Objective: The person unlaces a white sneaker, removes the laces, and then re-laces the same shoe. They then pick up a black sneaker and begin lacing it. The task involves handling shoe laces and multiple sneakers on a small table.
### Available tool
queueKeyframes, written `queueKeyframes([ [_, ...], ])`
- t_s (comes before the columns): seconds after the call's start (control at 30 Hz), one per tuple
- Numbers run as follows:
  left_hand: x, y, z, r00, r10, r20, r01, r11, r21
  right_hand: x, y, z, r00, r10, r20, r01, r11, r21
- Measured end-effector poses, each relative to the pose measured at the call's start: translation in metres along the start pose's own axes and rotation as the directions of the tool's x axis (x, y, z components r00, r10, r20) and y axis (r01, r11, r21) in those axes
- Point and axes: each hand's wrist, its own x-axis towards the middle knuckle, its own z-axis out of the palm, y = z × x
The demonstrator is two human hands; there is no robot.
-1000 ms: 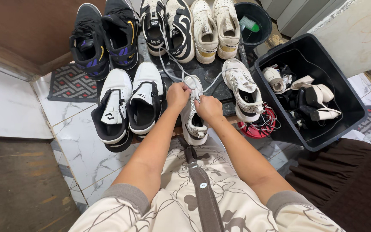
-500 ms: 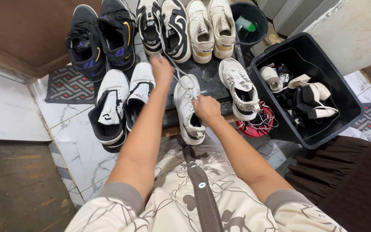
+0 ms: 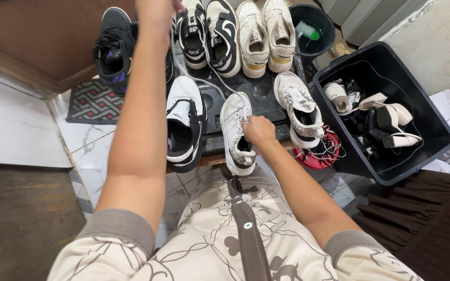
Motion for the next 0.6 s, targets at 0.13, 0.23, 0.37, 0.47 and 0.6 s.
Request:
queueKeyframes([
  [0.13, -0.053, -0.017, 0.029, 0.988, -0.153, 0.020, 0.154, 0.988, -0.030, -0.003, 0.001, 0.003, 1.000, -0.001, -0.009, 0.001, 1.000, -0.001],
  [0.23, -0.078, -0.030, 0.041, 0.990, -0.047, 0.130, -0.006, 0.927, 0.376, -0.002, -0.001, 0.002, 1.000, 0.000, -0.005, 0.000, 1.000, -0.006],
  [0.37, -0.122, -0.055, 0.055, 0.962, -0.234, 0.142, 0.004, 0.531, 0.848, -0.003, -0.002, 0.002, 1.000, -0.020, -0.017, 0.020, 1.000, -0.021],
  [0.47, -0.164, -0.079, 0.076, 0.908, -0.350, 0.228, -0.023, 0.504, 0.863, -0.002, -0.003, 0.001, 1.000, -0.018, -0.015, 0.017, 0.999, -0.034],
  [0.6, -0.199, -0.108, 0.091, 0.837, -0.474, 0.272, 0.032, 0.539, 0.842, -0.005, -0.003, 0.003, 0.999, -0.024, -0.026, 0.023, 0.999, -0.023],
])
